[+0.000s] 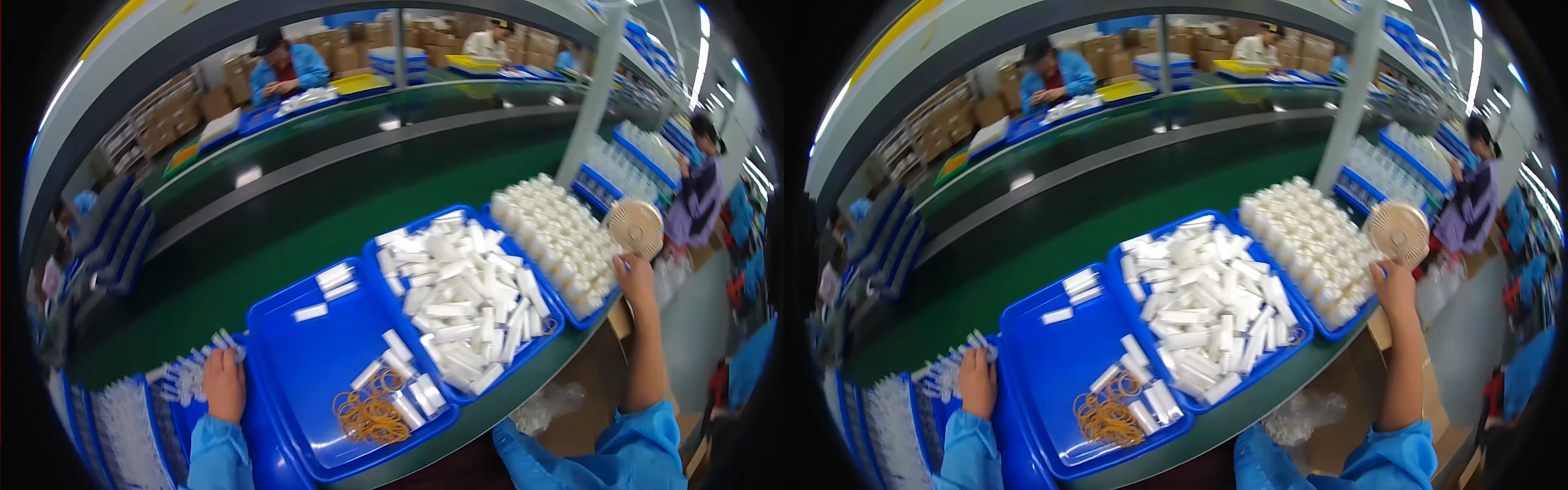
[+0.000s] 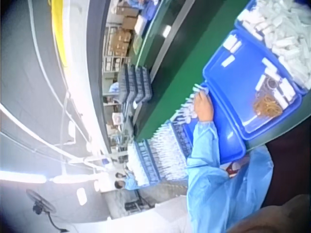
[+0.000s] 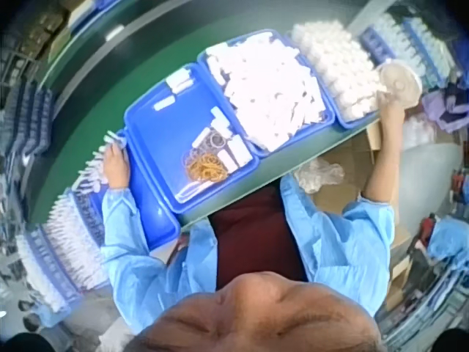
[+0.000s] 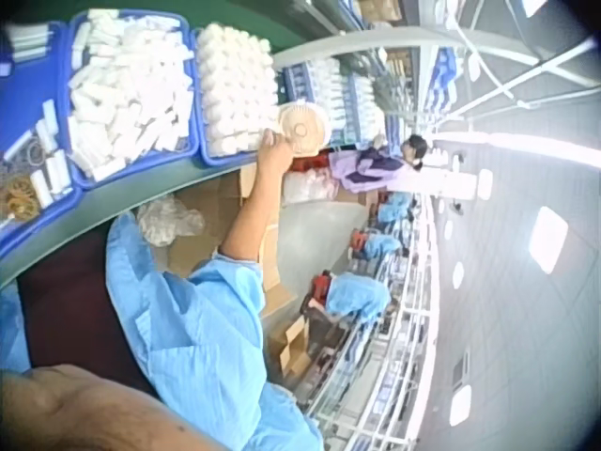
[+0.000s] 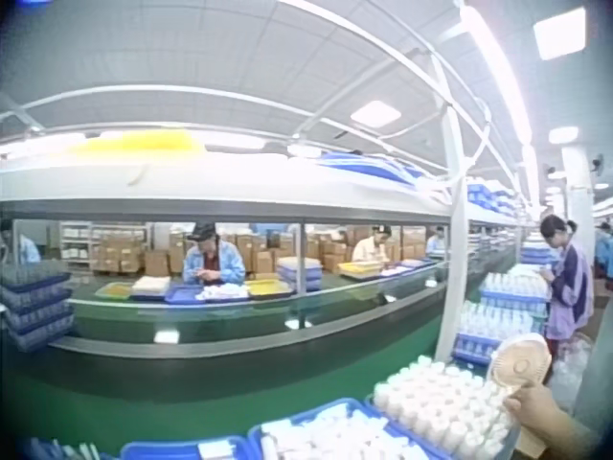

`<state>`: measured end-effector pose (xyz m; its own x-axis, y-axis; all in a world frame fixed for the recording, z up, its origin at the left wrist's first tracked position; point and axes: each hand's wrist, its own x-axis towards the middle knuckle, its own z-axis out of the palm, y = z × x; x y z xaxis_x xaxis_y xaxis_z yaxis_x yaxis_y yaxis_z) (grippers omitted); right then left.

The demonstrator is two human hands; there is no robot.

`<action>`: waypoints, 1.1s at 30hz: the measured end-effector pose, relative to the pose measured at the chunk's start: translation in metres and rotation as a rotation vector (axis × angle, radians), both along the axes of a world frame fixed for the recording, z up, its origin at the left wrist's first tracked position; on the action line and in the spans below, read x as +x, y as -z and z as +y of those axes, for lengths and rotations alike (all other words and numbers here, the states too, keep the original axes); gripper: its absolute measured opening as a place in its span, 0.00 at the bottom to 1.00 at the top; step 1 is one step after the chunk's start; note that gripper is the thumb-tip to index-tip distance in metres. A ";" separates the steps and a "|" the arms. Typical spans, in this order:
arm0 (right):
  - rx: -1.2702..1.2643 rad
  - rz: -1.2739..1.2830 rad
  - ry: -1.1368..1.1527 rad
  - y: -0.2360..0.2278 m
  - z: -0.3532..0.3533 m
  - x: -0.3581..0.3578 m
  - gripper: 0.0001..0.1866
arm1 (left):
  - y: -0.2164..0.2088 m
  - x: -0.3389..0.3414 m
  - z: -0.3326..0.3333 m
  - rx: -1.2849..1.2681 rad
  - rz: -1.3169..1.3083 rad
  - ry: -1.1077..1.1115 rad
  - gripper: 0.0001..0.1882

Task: The recorder bundles and organizes small white plastic medical syringe components using rubber bands on an assembly line.

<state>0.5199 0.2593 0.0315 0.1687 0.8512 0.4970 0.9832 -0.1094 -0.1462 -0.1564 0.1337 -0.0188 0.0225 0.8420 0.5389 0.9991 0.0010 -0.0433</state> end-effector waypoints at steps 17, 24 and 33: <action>-0.500 -0.322 -1.329 0.003 0.032 -0.477 0.17 | -0.087 0.094 -0.120 -0.041 -1.072 0.141 0.08; -0.947 0.059 -1.362 0.003 -0.006 -0.467 0.31 | -0.062 0.144 -0.143 -0.008 -1.875 0.184 0.13; -1.644 1.650 -1.038 -0.038 -0.069 -0.407 0.37 | -0.046 0.165 -0.125 0.008 -1.596 0.387 0.07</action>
